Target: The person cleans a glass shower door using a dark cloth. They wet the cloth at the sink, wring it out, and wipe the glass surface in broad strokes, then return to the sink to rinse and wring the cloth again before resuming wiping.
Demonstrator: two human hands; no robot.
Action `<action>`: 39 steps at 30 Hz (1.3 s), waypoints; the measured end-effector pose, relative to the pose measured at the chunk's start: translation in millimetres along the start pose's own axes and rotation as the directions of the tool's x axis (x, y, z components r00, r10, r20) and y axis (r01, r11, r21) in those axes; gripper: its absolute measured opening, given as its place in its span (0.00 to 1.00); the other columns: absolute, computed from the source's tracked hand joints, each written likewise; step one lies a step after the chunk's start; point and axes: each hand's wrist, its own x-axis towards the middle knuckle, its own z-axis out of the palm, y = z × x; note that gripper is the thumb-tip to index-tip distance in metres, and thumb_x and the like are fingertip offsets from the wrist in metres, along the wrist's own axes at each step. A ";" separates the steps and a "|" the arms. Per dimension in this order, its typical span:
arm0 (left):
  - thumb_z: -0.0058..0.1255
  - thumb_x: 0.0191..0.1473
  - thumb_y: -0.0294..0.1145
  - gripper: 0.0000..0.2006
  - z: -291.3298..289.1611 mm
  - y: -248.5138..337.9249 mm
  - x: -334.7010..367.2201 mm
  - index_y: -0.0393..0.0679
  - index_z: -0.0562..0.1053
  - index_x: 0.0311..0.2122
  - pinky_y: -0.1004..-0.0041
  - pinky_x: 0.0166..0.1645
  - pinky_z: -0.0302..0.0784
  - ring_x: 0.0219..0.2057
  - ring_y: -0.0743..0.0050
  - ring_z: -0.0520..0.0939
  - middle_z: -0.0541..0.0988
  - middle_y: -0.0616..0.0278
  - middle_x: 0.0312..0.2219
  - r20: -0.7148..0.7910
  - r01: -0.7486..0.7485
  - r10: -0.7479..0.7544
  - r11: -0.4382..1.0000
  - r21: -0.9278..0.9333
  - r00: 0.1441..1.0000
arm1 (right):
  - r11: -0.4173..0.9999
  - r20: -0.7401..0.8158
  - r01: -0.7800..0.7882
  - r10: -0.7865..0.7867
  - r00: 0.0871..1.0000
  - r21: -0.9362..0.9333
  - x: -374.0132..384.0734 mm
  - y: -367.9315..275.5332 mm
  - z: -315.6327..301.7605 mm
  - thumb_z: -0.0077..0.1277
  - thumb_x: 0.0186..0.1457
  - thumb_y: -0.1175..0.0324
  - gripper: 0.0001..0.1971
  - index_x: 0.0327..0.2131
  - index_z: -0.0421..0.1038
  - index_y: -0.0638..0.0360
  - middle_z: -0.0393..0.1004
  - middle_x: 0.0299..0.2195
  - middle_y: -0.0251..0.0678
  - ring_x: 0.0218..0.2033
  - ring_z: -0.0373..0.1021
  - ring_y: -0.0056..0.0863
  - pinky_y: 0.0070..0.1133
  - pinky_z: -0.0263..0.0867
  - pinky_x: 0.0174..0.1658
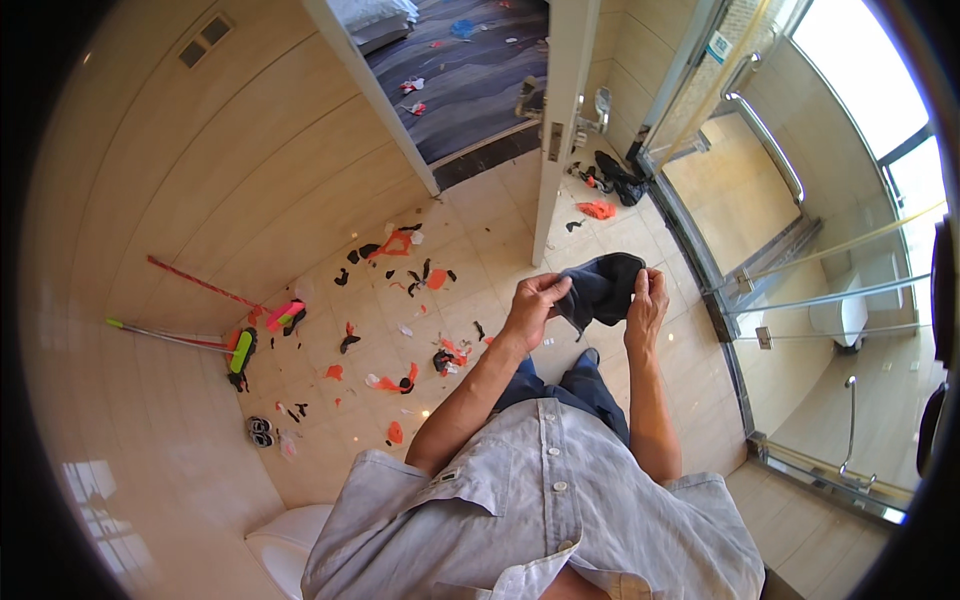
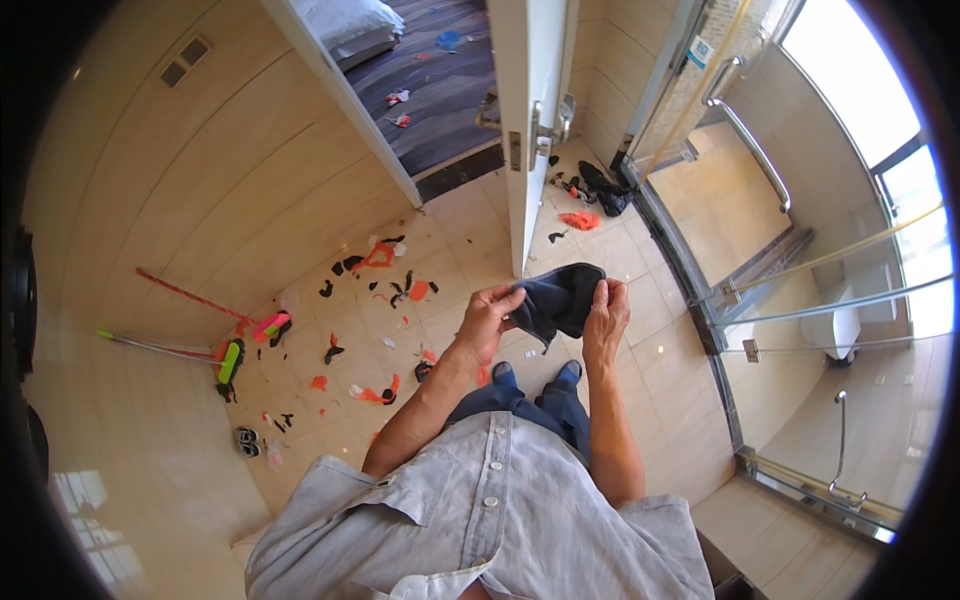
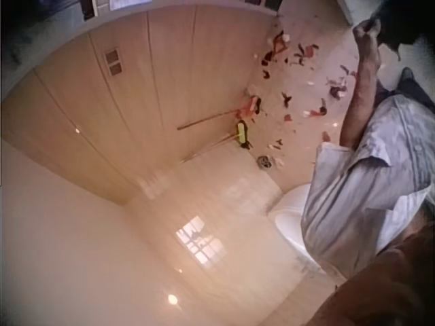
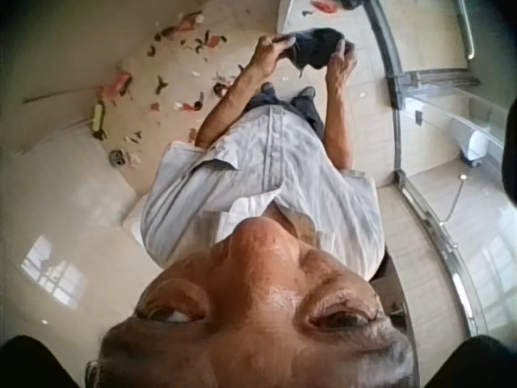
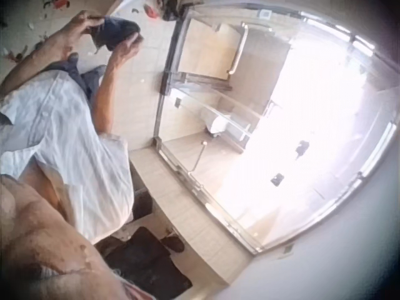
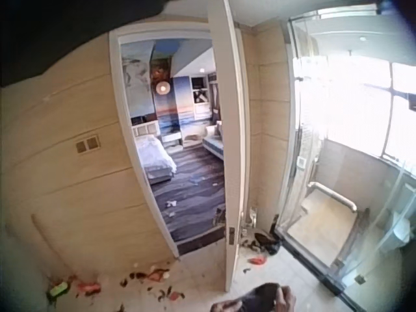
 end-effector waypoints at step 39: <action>0.40 0.61 0.31 0.12 142.4 -69.4 115.5 0.36 0.74 0.41 0.65 0.53 0.71 0.42 0.68 0.76 0.77 0.59 0.38 -0.040 0.215 -0.225 0.961 -0.172 0.974 | 0.705 0.152 0.706 -0.692 0.706 -0.066 95.9 39.1 -88.9 0.55 0.45 0.82 0.15 0.39 0.79 0.57 0.69 0.28 0.35 0.22 0.69 0.28 0.23 0.66 0.22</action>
